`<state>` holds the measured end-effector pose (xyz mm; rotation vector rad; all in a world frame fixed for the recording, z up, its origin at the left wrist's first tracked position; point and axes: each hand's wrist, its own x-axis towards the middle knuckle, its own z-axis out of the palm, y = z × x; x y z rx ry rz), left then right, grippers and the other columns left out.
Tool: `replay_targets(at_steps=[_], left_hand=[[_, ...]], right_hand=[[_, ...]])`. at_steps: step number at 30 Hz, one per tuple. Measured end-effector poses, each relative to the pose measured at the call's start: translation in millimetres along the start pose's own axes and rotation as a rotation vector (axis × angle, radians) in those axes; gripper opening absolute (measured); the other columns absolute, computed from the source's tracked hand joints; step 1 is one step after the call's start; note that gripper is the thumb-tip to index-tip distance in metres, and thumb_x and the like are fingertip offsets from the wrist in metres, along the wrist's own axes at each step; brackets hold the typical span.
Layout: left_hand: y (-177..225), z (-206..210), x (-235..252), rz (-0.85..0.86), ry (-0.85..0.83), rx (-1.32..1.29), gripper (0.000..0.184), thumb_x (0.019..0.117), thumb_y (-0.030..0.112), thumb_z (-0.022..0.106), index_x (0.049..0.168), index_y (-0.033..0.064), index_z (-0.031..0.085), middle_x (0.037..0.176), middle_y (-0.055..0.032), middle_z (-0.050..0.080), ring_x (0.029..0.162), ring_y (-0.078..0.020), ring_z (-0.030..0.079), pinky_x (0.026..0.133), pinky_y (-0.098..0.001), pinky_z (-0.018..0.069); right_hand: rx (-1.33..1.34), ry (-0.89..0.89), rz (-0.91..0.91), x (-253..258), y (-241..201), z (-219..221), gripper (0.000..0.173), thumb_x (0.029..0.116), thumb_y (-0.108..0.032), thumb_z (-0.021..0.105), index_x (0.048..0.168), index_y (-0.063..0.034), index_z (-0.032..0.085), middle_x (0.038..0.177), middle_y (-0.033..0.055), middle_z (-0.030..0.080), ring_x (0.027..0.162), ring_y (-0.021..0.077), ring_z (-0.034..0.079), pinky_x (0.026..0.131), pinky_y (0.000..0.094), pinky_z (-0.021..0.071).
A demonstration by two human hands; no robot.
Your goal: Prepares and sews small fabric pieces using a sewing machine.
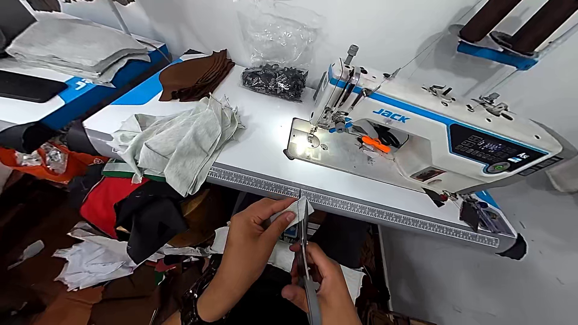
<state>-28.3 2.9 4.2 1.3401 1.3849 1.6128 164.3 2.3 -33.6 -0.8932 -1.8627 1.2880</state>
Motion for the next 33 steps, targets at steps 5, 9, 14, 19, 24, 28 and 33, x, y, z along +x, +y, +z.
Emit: replay_targets(at_steps=[5, 9, 14, 19, 24, 28, 33], left_hand=[[-2.7, -3.0, 1.6, -0.024, -0.028, 0.004, 0.023, 0.0962, 0.021, 0.071, 0.117, 0.0204, 0.079, 0.096, 0.0048, 0.073, 0.075, -0.0091, 0.066, 0.062, -0.0210, 0.0561], [-2.9, -4.7, 3.3, -0.061, -0.061, -0.004, 0.023, 0.0958, 0.020, 0.070, 0.117, 0.0213, 0.080, 0.096, 0.0052, 0.073, 0.076, -0.0094, 0.066, 0.064, -0.0219, 0.0568], [-4.6, -5.2, 2.8, -0.076, -0.066, -0.005, 0.023, 0.0960, 0.021, 0.070, 0.117, 0.0222, 0.080, 0.095, 0.0052, 0.073, 0.076, -0.0096, 0.066, 0.063, -0.0217, 0.0560], [-7.7, -8.9, 4.7, -0.159, -0.098, -0.064, 0.022, 0.0957, 0.022, 0.071, 0.115, 0.0215, 0.080, 0.095, 0.0021, 0.073, 0.078, -0.0122, 0.067, 0.066, -0.0247, 0.0572], [37.1, -60.0, 27.7, 0.013, 0.040, 0.039, 0.020, 0.0970, 0.014, 0.069, 0.114, 0.0153, 0.078, 0.091, 0.0006, 0.075, 0.068, -0.0107, 0.067, 0.059, -0.0247, 0.0580], [97.9, -108.6, 85.0, 0.205, 0.124, 0.374, 0.024, 0.1003, 0.018, 0.066, 0.123, 0.0137, 0.072, 0.091, 0.0059, 0.073, 0.067, -0.0027, 0.065, 0.060, -0.0204, 0.0570], [83.2, -139.7, 213.4, 0.174, 0.079, 0.709, 0.037, 0.1014, 0.022, 0.063, 0.134, 0.0051, 0.064, 0.108, -0.0101, 0.071, 0.089, -0.0154, 0.067, 0.083, -0.0371, 0.0563]], right_hand=[[0.005, -0.018, 0.012, 6.1, 4.3, 0.8, 0.075, 0.0835, -0.058, 0.077, 0.125, 0.0020, 0.062, 0.085, 0.0000, 0.067, 0.068, 0.0054, 0.062, 0.053, 0.0204, 0.0524], [0.052, -0.028, -0.011, 5.5, 7.7, 1.2, 0.070, 0.0858, -0.055, 0.077, 0.123, 0.0023, 0.062, 0.082, 0.0000, 0.067, 0.064, 0.0046, 0.060, 0.051, 0.0195, 0.0507], [0.029, 0.031, -0.039, 2.4, 11.8, 3.1, 0.051, 0.0876, -0.039, 0.082, 0.116, 0.0011, 0.066, 0.071, -0.0001, 0.064, 0.057, 0.0036, 0.057, 0.050, 0.0195, 0.0484], [0.028, 0.122, 0.018, -3.4, 10.5, -3.7, 0.047, 0.0855, -0.029, 0.085, 0.118, -0.0007, 0.066, 0.071, 0.0007, 0.067, 0.054, 0.0085, 0.062, 0.046, 0.0264, 0.0549], [-0.495, 0.329, 0.109, 30.3, 26.7, -103.5, 0.060, 0.0835, -0.015, 0.078, 0.138, -0.0060, 0.055, 0.098, 0.0055, 0.076, 0.079, 0.0209, 0.075, 0.067, 0.0450, 0.0639], [-0.859, 0.374, 0.155, 69.7, 37.4, -185.8, 0.033, 0.0904, -0.002, 0.072, 0.123, -0.0037, 0.068, 0.099, 0.0235, 0.072, 0.083, 0.0434, 0.069, 0.073, 0.0695, 0.0528], [-1.032, 0.403, 0.129, 92.2, 23.4, -214.7, 0.020, 0.0984, -0.003, 0.063, 0.115, 0.0010, 0.074, 0.117, 0.0300, 0.068, 0.109, 0.0551, 0.063, 0.089, 0.0782, 0.0455]])
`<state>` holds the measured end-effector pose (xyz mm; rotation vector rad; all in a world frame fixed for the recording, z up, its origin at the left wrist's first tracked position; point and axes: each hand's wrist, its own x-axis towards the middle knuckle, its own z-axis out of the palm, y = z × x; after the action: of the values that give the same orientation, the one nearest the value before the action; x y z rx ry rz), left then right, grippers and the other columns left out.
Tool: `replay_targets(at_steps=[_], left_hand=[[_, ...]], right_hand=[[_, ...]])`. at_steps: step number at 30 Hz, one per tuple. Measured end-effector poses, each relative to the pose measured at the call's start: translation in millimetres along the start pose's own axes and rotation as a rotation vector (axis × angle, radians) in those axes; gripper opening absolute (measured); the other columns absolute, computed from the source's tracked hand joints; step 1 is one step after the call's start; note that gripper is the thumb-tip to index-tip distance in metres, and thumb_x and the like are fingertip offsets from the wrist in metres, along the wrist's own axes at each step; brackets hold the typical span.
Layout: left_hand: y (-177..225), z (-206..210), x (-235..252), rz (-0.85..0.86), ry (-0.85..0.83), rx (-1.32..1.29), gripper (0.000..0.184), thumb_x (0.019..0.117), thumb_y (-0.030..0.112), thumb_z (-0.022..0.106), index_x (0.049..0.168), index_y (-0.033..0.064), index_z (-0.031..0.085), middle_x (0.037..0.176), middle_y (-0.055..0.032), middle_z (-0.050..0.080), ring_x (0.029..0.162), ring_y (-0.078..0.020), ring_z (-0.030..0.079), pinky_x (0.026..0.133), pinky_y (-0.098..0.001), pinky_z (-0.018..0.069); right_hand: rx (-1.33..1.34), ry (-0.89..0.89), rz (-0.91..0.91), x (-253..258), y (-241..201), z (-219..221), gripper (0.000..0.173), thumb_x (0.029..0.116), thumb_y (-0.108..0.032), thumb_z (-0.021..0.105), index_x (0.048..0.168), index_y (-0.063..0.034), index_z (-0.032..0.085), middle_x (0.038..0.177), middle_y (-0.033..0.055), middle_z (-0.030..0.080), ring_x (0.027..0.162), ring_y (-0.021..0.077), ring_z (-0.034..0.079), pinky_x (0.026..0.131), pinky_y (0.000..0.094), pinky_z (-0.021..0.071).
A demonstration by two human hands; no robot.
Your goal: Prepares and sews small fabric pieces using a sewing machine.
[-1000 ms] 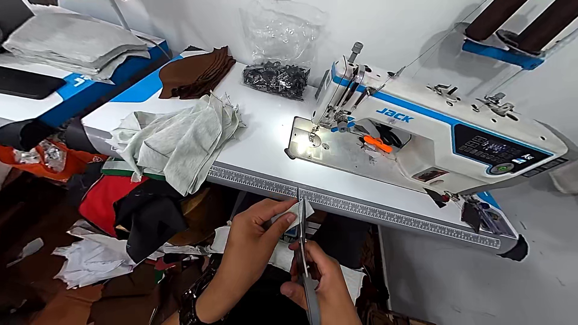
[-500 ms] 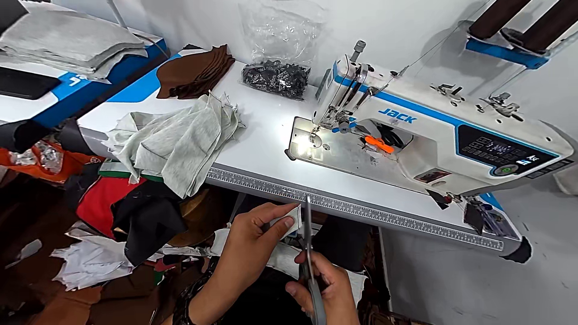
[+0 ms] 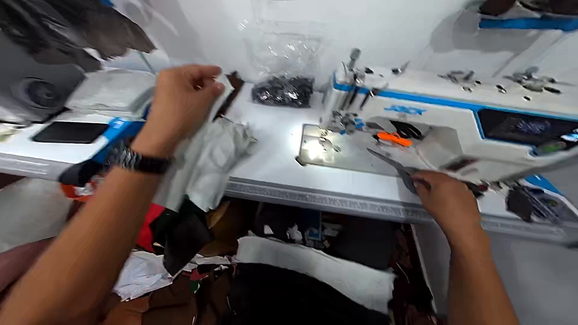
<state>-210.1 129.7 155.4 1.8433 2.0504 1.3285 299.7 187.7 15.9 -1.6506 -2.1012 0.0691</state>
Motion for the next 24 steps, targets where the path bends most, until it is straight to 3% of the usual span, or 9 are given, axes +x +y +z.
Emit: replay_targets(at_steps=[2, 5, 7, 9, 11, 13, 16, 20, 24], left_hand=[[-31.7, 10.2, 23.0, 0.011, -0.075, 0.119, 0.049, 0.1011, 0.030, 0.060, 0.140, -0.0006, 0.057, 0.128, -0.0250, 0.065, 0.114, -0.0356, 0.066, 0.101, -0.0573, 0.0488], [-48.9, 36.8, -0.7, 0.019, -0.273, -0.044, 0.046, 0.1045, 0.041, 0.054, 0.136, 0.0072, 0.056, 0.123, -0.0076, 0.064, 0.106, -0.0109, 0.062, 0.092, -0.0347, 0.0523], [-37.2, 59.0, -53.0, 0.070, -0.465, -0.293, 0.030, 0.1056, 0.033, 0.055, 0.124, 0.0101, 0.062, 0.113, 0.0029, 0.071, 0.100, -0.0030, 0.068, 0.087, -0.0252, 0.0586], [-24.4, 85.9, -120.1, 0.115, -0.670, -0.430, 0.028, 0.0995, 0.024, 0.058, 0.116, 0.0043, 0.069, 0.105, -0.0023, 0.074, 0.092, -0.0106, 0.071, 0.084, -0.0314, 0.0614], [-31.2, 114.7, -168.6, 0.167, -0.889, -0.484, 0.030, 0.0996, 0.036, 0.062, 0.116, 0.0160, 0.075, 0.103, 0.0035, 0.076, 0.090, -0.0098, 0.073, 0.081, -0.0312, 0.0638], [-37.2, 139.1, -196.5, 0.181, -0.950, -0.534, 0.031, 0.1012, 0.043, 0.059, 0.119, 0.0235, 0.075, 0.105, 0.0072, 0.076, 0.091, -0.0094, 0.073, 0.080, -0.0291, 0.0639], [-22.7, 146.6, -219.1, 0.022, -0.871, -0.601, 0.031, 0.1006, 0.041, 0.060, 0.117, 0.0197, 0.076, 0.102, 0.0019, 0.077, 0.091, -0.0156, 0.074, 0.081, -0.0316, 0.0637], [-2.7, 158.7, -257.3, -0.063, -0.985, -0.798, 0.036, 0.1033, 0.043, 0.058, 0.121, 0.0149, 0.072, 0.103, -0.0006, 0.076, 0.094, -0.0141, 0.073, 0.086, -0.0338, 0.0623], [25.9, 197.1, -317.1, -0.534, -1.371, -1.143, 0.043, 0.1064, 0.032, 0.052, 0.131, 0.0001, 0.065, 0.120, -0.0122, 0.072, 0.110, -0.0227, 0.070, 0.098, -0.0418, 0.0570]], right_hand=[[0.095, -0.028, 0.001, -21.4, -3.7, -19.0, 0.021, 0.1010, -0.008, 0.062, 0.119, -0.0027, 0.072, 0.118, 0.0226, 0.069, 0.106, 0.0428, 0.068, 0.088, 0.0659, 0.0529], [0.425, -0.336, -0.024, -86.9, 15.8, -35.8, 0.019, 0.0980, -0.010, 0.063, 0.116, -0.0077, 0.071, 0.109, 0.0065, 0.074, 0.091, 0.0173, 0.072, 0.082, 0.0409, 0.0618], [0.596, -0.547, 0.027, -134.4, 46.0, -14.9, 0.024, 0.0925, -0.012, 0.070, 0.116, -0.0088, 0.072, 0.109, 0.0034, 0.075, 0.095, 0.0154, 0.072, 0.085, 0.0391, 0.0622], [0.676, -0.589, 0.143, -181.7, 78.2, 28.5, 0.029, 0.0879, -0.017, 0.077, 0.116, -0.0111, 0.073, 0.113, 0.0026, 0.073, 0.101, 0.0164, 0.070, 0.089, 0.0403, 0.0605], [0.719, -0.518, 0.258, -221.0, 94.0, 66.5, 0.031, 0.0829, -0.017, 0.084, 0.112, -0.0116, 0.074, 0.114, 0.0042, 0.071, 0.105, 0.0177, 0.068, 0.091, 0.0399, 0.0596], [0.757, -0.421, 0.305, -244.1, 98.1, 91.2, 0.033, 0.0804, -0.017, 0.086, 0.112, -0.0127, 0.075, 0.117, 0.0045, 0.068, 0.108, 0.0170, 0.066, 0.093, 0.0376, 0.0588], [0.742, -0.340, 0.278, -261.4, 106.5, 115.3, 0.019, 0.0805, -0.018, 0.085, 0.096, -0.0134, 0.076, 0.114, 0.0038, 0.068, 0.109, 0.0162, 0.064, 0.091, 0.0369, 0.0576], [0.799, -0.341, 0.266, -258.4, 101.7, 82.9, 0.010, 0.0866, -0.017, 0.076, 0.092, -0.0104, 0.072, 0.111, 0.0033, 0.071, 0.107, 0.0160, 0.066, 0.091, 0.0368, 0.0577], [1.004, -0.326, 0.369, -233.8, 48.5, 16.9, 0.018, 0.0904, -0.026, 0.075, 0.106, -0.0184, 0.068, 0.082, -0.0029, 0.070, 0.072, 0.0067, 0.067, 0.066, 0.0245, 0.0584]])
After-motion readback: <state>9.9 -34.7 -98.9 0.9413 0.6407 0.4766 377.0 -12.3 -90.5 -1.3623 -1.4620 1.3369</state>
